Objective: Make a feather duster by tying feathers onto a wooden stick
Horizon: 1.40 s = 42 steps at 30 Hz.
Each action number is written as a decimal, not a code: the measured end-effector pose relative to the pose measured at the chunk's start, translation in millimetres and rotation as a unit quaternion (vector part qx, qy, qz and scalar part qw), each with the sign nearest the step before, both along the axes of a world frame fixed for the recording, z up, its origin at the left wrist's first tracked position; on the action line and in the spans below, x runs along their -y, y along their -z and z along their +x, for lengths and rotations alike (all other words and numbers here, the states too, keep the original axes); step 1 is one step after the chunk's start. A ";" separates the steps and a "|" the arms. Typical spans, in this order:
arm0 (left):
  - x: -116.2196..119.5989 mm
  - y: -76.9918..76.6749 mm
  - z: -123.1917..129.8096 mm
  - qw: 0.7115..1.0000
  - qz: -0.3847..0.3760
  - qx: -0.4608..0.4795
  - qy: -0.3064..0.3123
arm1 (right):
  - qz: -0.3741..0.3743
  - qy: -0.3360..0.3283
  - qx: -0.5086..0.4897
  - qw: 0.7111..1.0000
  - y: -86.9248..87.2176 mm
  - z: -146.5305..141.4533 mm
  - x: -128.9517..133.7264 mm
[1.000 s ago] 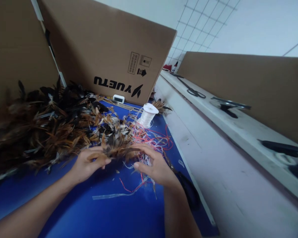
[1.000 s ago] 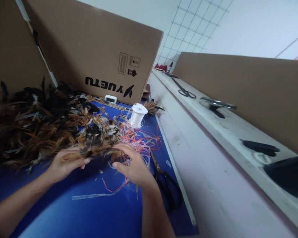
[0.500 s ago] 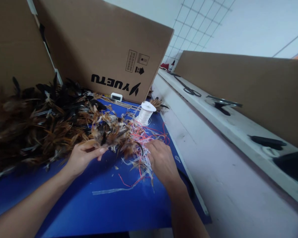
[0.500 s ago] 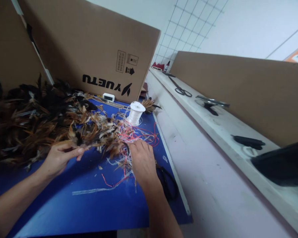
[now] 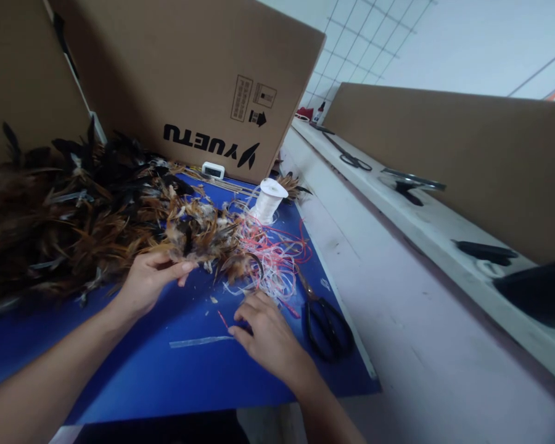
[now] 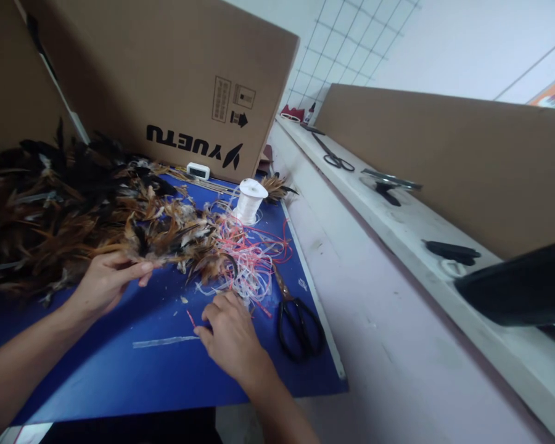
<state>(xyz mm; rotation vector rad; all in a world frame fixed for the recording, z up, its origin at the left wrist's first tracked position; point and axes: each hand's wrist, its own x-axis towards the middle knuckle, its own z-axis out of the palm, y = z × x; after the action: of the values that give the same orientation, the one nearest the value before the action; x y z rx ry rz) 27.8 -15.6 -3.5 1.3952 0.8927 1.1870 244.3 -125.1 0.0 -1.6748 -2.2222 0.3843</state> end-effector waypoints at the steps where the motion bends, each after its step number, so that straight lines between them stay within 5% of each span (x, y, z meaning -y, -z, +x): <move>1: 0.4 -0.1 0.2 1.000 -0.001 0.000 0.000 | -0.004 -0.006 0.020 1.000 2.4 -2.6 -0.3; 4: 0.8 0.2 0.5 1.000 -0.001 -0.002 0.002 | -0.009 -0.023 0.029 0.999 4.9 -5.0 -3.8; 8: 0.9 1.2 1.5 1.000 -0.007 0.004 0.008 | -0.050 0.023 -0.156 0.986 -4.3 5.9 -10.7; 11: 2.2 -0.5 2.8 0.999 -0.027 0.024 0.018 | -0.097 0.071 -0.345 0.931 -16.2 18.9 -16.3; 15: 3.8 -2.7 3.5 0.997 -0.055 0.037 0.031 | -0.109 0.090 -0.553 0.821 -28.5 27.0 -25.8; 20: 3.7 -1.8 3.3 0.992 -0.109 0.054 0.040 | -0.132 0.090 -0.647 0.746 -34.4 19.4 -42.7; 24: 4.2 -3.0 4.4 0.985 -0.147 0.076 0.045 | -0.149 0.082 -0.631 0.757 -32.3 6.3 -59.8; 29: 3.9 -0.7 5.6 0.981 -0.162 0.091 0.054 | -0.122 0.091 -0.576 0.803 -18.9 -17.3 -73.9; 35: 2.7 5.2 7.6 0.977 -0.190 0.086 0.037 | -0.088 0.097 -0.472 0.872 -2.5 -33.0 -72.1; 42: 2.5 4.8 9.4 0.978 -0.189 0.088 0.027 | -0.093 0.087 -0.426 0.896 0.3 -31.0 -66.2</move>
<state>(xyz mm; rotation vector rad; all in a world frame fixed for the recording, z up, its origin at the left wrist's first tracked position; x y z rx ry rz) 37.2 -18.1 -8.2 0.9862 0.8947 1.0183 213.3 -58.8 -0.3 -1.3737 -1.4052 1.0684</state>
